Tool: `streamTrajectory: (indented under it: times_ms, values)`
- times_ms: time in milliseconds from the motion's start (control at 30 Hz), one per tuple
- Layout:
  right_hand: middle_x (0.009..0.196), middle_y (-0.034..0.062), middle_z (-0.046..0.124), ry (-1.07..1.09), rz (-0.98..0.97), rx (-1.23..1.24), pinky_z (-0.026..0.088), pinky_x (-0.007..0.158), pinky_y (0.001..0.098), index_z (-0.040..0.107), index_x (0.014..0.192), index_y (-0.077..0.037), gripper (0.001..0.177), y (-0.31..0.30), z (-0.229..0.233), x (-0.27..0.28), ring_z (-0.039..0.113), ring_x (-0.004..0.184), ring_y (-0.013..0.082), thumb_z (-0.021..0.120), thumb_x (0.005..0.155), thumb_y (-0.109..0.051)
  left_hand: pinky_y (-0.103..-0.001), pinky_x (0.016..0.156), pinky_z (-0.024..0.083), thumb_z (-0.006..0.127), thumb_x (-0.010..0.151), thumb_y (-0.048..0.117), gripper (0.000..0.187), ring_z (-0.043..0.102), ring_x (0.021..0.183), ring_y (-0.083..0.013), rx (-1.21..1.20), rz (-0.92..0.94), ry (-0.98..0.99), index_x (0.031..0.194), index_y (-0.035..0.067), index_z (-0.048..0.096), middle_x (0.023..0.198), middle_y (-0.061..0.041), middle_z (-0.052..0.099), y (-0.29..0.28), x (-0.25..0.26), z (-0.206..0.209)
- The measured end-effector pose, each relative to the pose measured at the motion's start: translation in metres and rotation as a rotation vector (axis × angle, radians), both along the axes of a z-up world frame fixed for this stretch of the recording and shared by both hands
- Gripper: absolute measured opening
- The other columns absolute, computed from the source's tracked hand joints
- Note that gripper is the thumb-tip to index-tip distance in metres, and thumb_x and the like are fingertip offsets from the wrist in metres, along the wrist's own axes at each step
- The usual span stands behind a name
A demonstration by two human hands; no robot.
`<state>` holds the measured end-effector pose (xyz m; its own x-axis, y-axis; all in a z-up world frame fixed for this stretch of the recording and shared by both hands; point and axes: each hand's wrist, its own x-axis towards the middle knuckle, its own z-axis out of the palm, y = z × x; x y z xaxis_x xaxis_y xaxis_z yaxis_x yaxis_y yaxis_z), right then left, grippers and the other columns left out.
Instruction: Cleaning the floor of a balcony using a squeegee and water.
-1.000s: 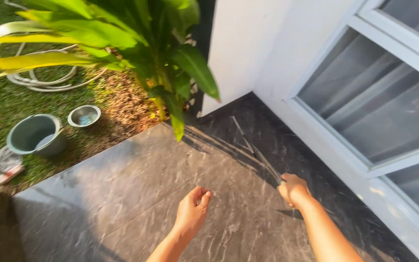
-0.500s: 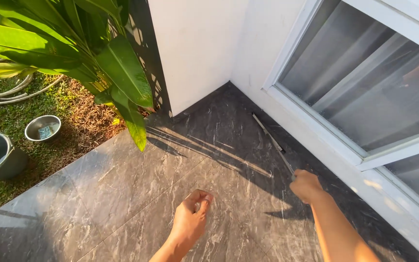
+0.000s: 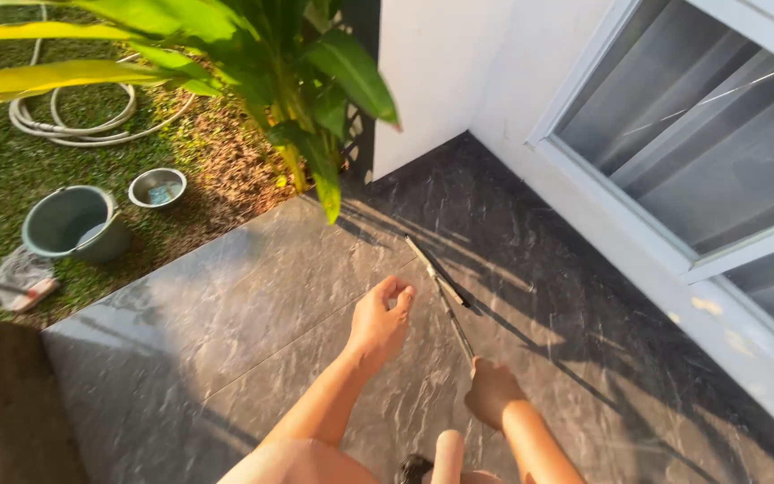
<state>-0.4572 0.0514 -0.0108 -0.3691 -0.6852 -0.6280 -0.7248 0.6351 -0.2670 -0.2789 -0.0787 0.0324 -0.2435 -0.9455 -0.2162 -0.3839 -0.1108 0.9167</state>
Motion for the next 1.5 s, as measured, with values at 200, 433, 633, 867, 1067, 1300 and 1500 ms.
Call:
streamTrajectory:
  times_ms: [200,433,633,867,1067,1300,1500]
  values:
    - [0.1,0.0267,0.072,-0.049,0.126,0.076,0.06,0.078,0.0471,0.061,0.115,-0.004,0.027,0.104,0.03,0.202,0.073,0.096,0.0432,0.06,0.088,-0.008,-0.036,0.073,0.051,0.064,0.094,0.031,0.024,0.065,0.076,-0.0202,0.01,0.024,-0.036,0.104,0.01,0.071,0.087,-0.007,0.075,0.062,0.124,0.005]
    - [0.097,0.0188,0.073,-0.312,0.073,0.05,0.057,0.088,0.0465,0.069,0.111,-0.007,0.026,0.134,0.044,0.256,0.074,0.097,0.0331,0.066,0.086,-0.014,-0.035,0.077,0.051,0.064,0.095,0.031,0.026,0.066,0.079,-0.0194,0.013,0.069,-0.072,0.104,0.007,0.069,0.088,-0.01,0.074,0.094,0.204,0.004]
    - [0.091,0.0124,0.077,-0.145,-0.118,0.105,0.061,0.051,0.041,0.065,0.135,-0.029,0.051,0.102,0.067,0.18,0.075,0.064,0.0265,0.073,0.087,-0.017,-0.034,0.08,0.05,0.063,0.095,0.031,0.026,0.067,0.083,-0.0172,0.042,0.098,-0.045,0.104,0.007,0.069,0.091,-0.007,0.076,0.113,0.227,0.004]
    - [0.084,0.0188,0.074,-0.03,-0.163,-0.038,0.058,0.05,0.0412,0.067,0.116,-0.007,0.023,0.058,0.006,0.115,0.07,0.057,0.0291,0.061,0.095,-0.015,-0.031,0.083,0.051,0.061,0.096,0.028,0.024,0.07,0.091,-0.0129,0.078,0.092,-0.045,0.104,0.008,0.071,0.097,-0.003,0.078,0.131,0.223,-0.017]
    - [0.111,0.0258,0.07,-0.058,-0.042,-0.009,0.055,0.084,0.0479,0.062,0.126,-0.007,0.031,0.143,-0.055,0.19,0.07,0.1,0.0395,0.051,0.102,-0.024,-0.03,0.084,0.051,0.061,0.097,0.027,0.024,0.07,0.092,-0.012,0.123,0.143,-0.033,0.106,0.007,0.071,0.1,-0.002,0.079,0.128,0.228,-0.006]
    - [0.107,0.0228,0.072,-0.106,0.367,0.069,0.06,0.085,0.0472,0.055,0.132,-0.011,0.049,0.144,-0.036,0.294,0.072,0.101,0.0395,0.064,0.084,-0.02,-0.03,0.082,0.05,0.06,0.099,0.027,0.025,0.066,0.089,-0.012,0.087,0.21,-0.005,0.106,0.005,0.071,0.096,-0.004,0.078,0.12,0.262,0.007]
    - [0.091,0.022,0.075,-0.265,0.38,-0.2,0.06,0.068,0.0418,0.074,0.11,-0.012,0.029,0.097,-0.014,0.302,0.078,0.079,0.0336,0.074,0.085,-0.028,-0.029,0.083,0.05,0.059,0.099,0.026,0.026,0.066,0.092,-0.0114,0.057,0.33,0.089,0.105,0.004,0.071,0.099,-0.004,0.077,0.13,0.318,0.012]
